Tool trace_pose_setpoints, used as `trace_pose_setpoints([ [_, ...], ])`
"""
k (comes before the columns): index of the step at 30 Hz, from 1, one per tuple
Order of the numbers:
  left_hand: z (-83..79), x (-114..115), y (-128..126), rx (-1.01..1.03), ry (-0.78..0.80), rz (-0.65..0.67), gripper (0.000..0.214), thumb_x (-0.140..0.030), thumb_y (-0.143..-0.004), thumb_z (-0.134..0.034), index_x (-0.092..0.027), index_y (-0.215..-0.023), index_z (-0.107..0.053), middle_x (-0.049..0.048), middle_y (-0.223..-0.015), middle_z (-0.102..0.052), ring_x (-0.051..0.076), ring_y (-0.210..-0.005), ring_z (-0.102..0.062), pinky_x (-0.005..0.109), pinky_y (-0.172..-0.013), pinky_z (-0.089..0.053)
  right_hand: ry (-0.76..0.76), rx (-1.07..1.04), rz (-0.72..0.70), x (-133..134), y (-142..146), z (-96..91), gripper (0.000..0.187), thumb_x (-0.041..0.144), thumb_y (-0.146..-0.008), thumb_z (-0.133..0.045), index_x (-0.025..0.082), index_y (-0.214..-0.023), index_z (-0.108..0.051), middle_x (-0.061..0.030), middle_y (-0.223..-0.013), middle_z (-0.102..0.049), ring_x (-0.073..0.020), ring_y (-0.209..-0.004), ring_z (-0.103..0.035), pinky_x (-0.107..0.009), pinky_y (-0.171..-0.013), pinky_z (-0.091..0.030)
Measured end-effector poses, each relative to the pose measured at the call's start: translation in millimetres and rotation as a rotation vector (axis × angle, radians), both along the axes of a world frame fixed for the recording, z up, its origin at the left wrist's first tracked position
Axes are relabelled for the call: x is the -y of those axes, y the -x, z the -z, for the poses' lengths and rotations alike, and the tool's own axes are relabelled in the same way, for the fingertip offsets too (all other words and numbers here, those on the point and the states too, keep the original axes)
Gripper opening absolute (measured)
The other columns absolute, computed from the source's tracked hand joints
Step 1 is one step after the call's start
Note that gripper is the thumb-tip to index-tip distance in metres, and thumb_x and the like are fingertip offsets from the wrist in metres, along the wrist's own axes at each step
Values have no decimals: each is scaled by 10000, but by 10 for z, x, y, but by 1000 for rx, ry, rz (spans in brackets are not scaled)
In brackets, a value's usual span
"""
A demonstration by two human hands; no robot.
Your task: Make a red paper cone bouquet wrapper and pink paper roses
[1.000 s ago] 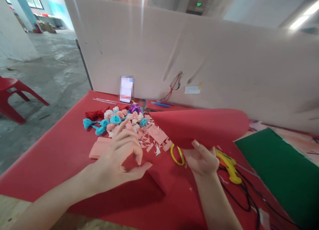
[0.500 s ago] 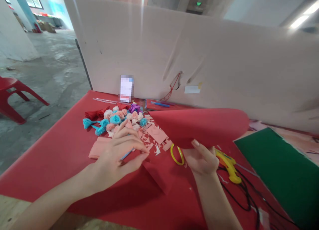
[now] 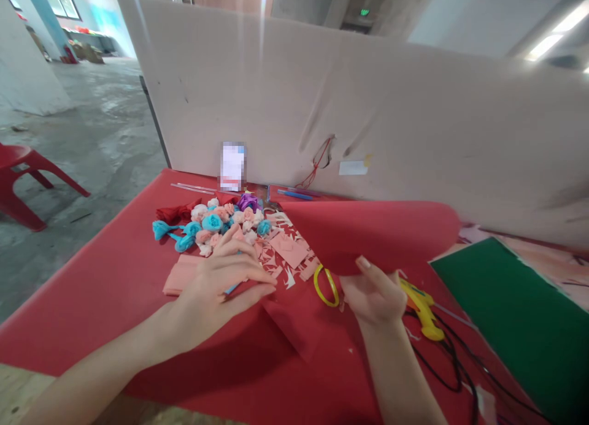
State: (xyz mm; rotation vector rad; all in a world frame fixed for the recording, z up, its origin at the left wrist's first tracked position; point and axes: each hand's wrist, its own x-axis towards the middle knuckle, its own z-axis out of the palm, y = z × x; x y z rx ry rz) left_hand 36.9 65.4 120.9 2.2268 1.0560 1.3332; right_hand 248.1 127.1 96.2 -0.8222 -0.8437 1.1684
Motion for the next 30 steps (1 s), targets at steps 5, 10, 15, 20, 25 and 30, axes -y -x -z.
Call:
trace_pose_setpoints([
  [5, 35, -51, 17, -40, 47, -75, 246, -224, -740, -648, -157, -534, -530, -32, -548, -520, 105, -625, -498, 306, -827, -454, 21, -9, 11, -49, 4, -43, 451, 206, -494, -747, 281, -928, -651, -2, -922, -701, -253, -917, -629, -454, -809, -508],
  [10, 115, -186, 81, -123, 155, -79, 209, -206, -859, -465, -175, -708, -605, 3, -693, -626, 129, -709, -562, 365, -905, -402, 99, -43, 14, -28, -73, -21, 443, 159, -477, -756, 275, -893, -658, 16, -847, -710, -233, -847, -650, -455, -834, -497],
  [15, 248, -386, 152, -59, 184, -185, 201, -264, -777, -594, -158, -606, -599, -14, -640, -650, 114, -602, -577, 333, -867, -420, 228, -9, 26, 45, -229, 133, 292, 194, -444, -790, 238, -703, -662, 19, -719, -707, -228, -775, -660, -461, -870, -475],
  [20, 380, -516, 128, -113, 413, -215, 228, -271, -823, -504, -160, -667, -628, 4, -718, -673, 126, -657, -594, 213, -620, -453, 324, 12, -14, 116, -267, 254, 337, 226, -426, -803, 248, -731, -661, 21, -728, -706, -221, -772, -661, -444, -837, -500],
  [25, 487, -491, -46, -268, 488, -155, 229, -231, -828, -465, -140, -652, -581, 0, -614, -597, 107, -550, -524, 201, -533, -381, 303, 42, -31, 146, -301, 259, 452, 263, -431, -798, 261, -861, -659, 3, -790, -709, -226, -807, -661, -409, -822, -514],
  [30, 641, -444, -183, -427, 527, -64, 372, -270, -854, -401, -147, -503, -391, -53, -470, -308, 72, -442, -292, 205, -447, -249, 279, 65, 62, 102, -444, 182, 501, 254, -445, -800, 250, -923, -651, 6, -752, -709, -231, -775, -665, -428, -824, -512],
])
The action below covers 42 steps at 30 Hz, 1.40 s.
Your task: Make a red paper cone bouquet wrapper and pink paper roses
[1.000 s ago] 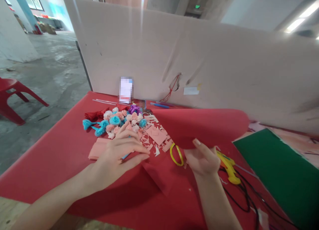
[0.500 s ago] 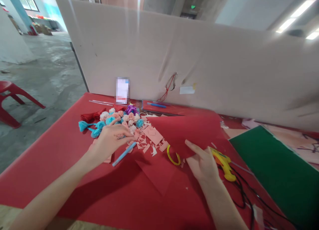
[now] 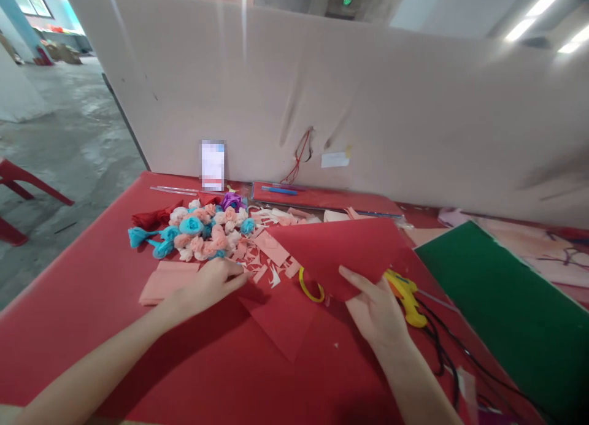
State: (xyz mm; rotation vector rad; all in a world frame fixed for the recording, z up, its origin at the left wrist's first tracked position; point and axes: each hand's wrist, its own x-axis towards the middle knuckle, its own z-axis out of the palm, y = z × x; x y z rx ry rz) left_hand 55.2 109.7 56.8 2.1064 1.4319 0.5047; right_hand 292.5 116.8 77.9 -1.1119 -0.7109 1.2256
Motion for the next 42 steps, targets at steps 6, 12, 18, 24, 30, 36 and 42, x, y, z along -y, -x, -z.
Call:
trace_pose_setpoints([
  [6, 34, -241, -210, 48, -88, 28, 376, -344, -855, -438, -143, -549, -522, -19, -523, -492, 100, -488, -453, 215, -501, -328, -60, -60, 34, -37, -80, -118, 609, 217, -430, -806, 264, -1008, -621, 1, -785, -710, -243, -774, -667, -434, -767, -537],
  [12, -140, -430, -349, 114, -299, 14, 278, -146, -821, -419, -156, -1084, -506, 76, -954, -609, 196, -863, -572, 295, -704, -439, -81, -82, -40, 46, -98, -137, 563, 241, -442, -788, 284, -982, -633, -11, -824, -712, -270, -835, -655, -470, -783, -524],
  [18, -506, -99, -284, 477, -428, -25, 268, -118, -864, -362, -150, -1066, -535, 54, -915, -666, 127, -816, -625, 222, -707, -504, -101, -12, -57, 115, -146, -131, 531, 265, -466, -761, 319, -978, -632, -22, -921, -703, -291, -924, -629, -507, -805, -504],
  [24, -663, 128, -266, 607, -644, -19, 207, -109, -774, -582, -201, -958, -601, 1, -904, -692, 112, -841, -636, 199, -775, -526, -152, 12, -101, 186, -172, -72, 518, 285, -528, -754, 349, -1023, -614, -11, -947, -702, -284, -977, -613, -511, -857, -479],
  [30, -694, 127, -262, 502, -754, -78, 148, -76, -739, -624, -189, -834, -628, -32, -825, -717, 86, -714, -660, 139, -685, -550, -191, 38, -81, 225, -185, -46, 515, 230, -546, -746, 367, -1024, -612, 17, -908, -712, -266, -973, -619, -484, -880, -475],
  [36, -746, 128, -205, 444, -760, -10, 158, -57, -804, -523, -177, -867, -604, -17, -813, -716, 80, -689, -663, 131, -653, -553, -118, 11, -101, 238, -110, -145, 495, 274, -544, -746, 338, -1017, -618, -6, -947, -702, -275, -962, -622, -484, -877, -477],
  [42, -756, 114, -160, 386, -866, 100, 184, -79, -759, -604, -146, -930, -592, 35, -849, -706, 94, -780, -656, 134, -716, -539, -51, -47, -129, 214, -86, -203, 383, 290, -520, -771, 302, -889, -669, 1, -770, -724, -247, -748, -678, -457, -866, -486],
])
